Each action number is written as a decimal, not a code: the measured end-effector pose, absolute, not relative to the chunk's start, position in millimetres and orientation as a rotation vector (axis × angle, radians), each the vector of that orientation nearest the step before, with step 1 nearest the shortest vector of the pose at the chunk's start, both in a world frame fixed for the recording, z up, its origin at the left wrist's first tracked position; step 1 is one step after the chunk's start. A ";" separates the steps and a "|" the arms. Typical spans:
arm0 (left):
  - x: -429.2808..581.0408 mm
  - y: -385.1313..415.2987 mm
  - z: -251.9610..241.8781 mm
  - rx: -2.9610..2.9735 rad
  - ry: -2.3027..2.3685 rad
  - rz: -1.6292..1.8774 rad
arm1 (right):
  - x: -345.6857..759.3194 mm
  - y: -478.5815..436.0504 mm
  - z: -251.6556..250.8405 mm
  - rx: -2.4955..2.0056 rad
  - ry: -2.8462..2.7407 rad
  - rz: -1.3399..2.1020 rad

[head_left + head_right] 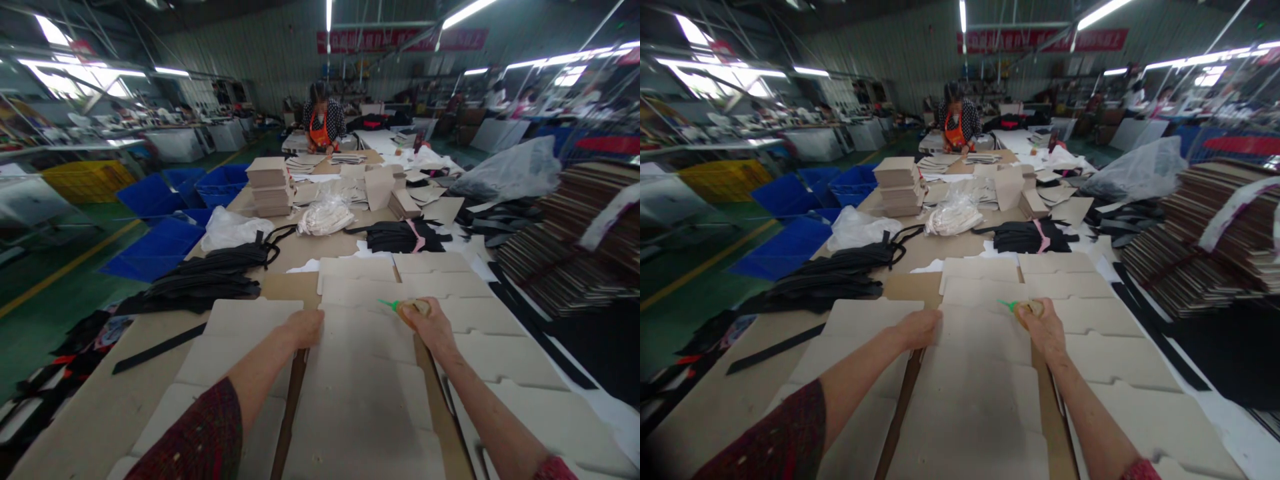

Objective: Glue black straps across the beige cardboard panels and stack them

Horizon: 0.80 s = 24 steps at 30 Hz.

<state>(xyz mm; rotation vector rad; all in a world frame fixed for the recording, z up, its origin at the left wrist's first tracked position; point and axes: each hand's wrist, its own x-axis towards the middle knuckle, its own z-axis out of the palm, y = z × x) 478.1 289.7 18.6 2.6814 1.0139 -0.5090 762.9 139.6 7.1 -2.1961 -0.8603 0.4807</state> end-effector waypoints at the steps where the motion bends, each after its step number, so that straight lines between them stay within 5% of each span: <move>1: 481.5 291.9 17.4 2.688 1.033 -0.492 | 758.3 144.7 4.8 -2.173 -0.850 0.496; 24: 505.6 306.7 8.8 2.665 1.153 -0.442 | 675.2 208.3 17.3 -2.293 -1.530 0.290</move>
